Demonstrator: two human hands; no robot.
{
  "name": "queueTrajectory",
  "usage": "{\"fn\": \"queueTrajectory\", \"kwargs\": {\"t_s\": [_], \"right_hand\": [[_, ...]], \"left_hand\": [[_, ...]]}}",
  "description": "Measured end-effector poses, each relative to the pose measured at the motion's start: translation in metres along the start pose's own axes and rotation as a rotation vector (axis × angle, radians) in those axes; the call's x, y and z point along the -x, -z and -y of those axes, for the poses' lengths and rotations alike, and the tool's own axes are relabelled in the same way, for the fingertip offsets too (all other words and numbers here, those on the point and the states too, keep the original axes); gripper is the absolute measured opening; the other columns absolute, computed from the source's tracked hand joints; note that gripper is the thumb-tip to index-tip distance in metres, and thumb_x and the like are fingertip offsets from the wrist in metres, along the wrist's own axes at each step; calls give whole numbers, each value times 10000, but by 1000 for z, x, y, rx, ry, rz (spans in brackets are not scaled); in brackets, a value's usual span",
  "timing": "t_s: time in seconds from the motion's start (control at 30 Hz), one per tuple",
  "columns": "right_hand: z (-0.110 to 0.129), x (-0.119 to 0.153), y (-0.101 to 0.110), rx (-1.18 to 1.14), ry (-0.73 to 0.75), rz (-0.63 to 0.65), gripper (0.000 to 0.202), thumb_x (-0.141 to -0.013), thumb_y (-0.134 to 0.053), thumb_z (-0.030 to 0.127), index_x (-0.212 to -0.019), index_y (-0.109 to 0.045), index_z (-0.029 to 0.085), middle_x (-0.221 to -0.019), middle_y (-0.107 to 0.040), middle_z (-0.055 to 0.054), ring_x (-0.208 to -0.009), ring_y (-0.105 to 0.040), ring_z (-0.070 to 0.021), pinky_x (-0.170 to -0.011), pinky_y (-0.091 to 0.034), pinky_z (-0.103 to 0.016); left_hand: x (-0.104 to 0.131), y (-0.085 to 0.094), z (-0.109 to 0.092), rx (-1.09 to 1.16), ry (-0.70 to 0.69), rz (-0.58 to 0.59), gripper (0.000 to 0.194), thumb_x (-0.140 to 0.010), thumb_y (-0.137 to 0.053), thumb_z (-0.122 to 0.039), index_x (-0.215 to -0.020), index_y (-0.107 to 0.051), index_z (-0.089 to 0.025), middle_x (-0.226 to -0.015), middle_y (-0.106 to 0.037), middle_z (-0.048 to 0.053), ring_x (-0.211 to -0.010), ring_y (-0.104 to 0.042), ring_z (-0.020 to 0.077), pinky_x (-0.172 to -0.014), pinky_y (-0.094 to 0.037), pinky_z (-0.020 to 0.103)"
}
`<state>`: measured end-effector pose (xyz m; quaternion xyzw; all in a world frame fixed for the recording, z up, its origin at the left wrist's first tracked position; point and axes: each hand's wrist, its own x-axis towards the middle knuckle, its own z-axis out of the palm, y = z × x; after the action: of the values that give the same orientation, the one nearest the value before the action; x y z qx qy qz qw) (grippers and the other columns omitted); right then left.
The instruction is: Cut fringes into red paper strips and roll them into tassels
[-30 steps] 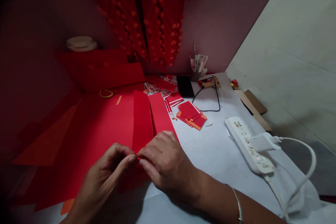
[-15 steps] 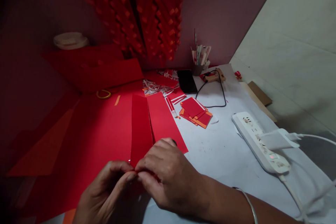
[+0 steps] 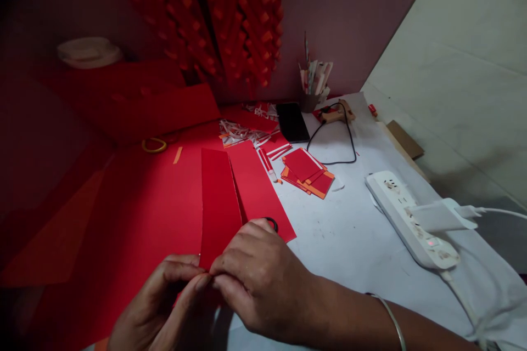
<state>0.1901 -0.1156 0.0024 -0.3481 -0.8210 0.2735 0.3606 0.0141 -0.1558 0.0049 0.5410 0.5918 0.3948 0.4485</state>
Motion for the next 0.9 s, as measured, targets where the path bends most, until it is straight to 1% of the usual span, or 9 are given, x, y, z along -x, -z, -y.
{"fn": "queueTrajectory", "kwargs": {"t_s": [0.1,0.17,0.3,0.43,0.57,0.77,0.9], "right_hand": [[0,0,0,25,13,1,128,-918,-560,144,-854,-669,168,-729,-679,-36,-691,-554,-197,-695,-420,-376],[0,1,0,45,16,0,145,-920,-556,149,-841,-676,158,-720,-669,-41,-689,-542,-198,-699,-418,-377],[1,2,-2,76,20,-6,146,-926,-564,167,-840,-681,151,-730,-657,-42,-702,-527,-199,-718,-409,-379],[1,2,-5,107,28,-25,152,-925,-572,182,-828,-682,143,-726,-652,-45,-704,-516,-200,-743,-402,-388],[1,1,-5,133,40,-31,203,-947,-566,216,-804,-685,136,-699,-634,-46,-695,-508,-198,-758,-403,-394],[2,5,-5,144,54,-35,183,-946,-562,200,-826,-684,136,-725,-643,-50,-721,-507,-201,-779,-410,-396],[3,6,-6,164,68,-45,184,-951,-545,178,-835,-683,139,-723,-649,-47,-719,-506,-201,-787,-412,-404]], "left_hand": [[1,0,3,11,22,0,99,-885,-598,-298,-803,-620,-247,-801,-665,19,-719,-663,184,-661,-553,272],[2,-1,4,46,50,13,71,-877,-608,-286,-817,-611,-249,-807,-667,11,-714,-671,183,-656,-558,275],[2,-3,2,105,111,-59,78,-853,-653,-266,-795,-606,-243,-796,-663,-6,-706,-673,166,-657,-554,251],[0,-2,-4,148,144,-61,105,-832,-680,-289,-764,-632,-225,-762,-661,-12,-673,-660,149,-632,-544,222],[-1,-1,-8,189,197,-64,133,-812,-704,-309,-742,-638,-217,-708,-658,-17,-638,-641,140,-609,-534,207],[1,-2,-7,243,270,-48,178,-779,-731,-353,-738,-627,-214,-657,-664,-12,-594,-625,142,-563,-521,207],[2,-3,-5,247,296,-50,176,-785,-723,-358,-761,-619,-217,-675,-685,1,-621,-649,161,-579,-535,228]]}}
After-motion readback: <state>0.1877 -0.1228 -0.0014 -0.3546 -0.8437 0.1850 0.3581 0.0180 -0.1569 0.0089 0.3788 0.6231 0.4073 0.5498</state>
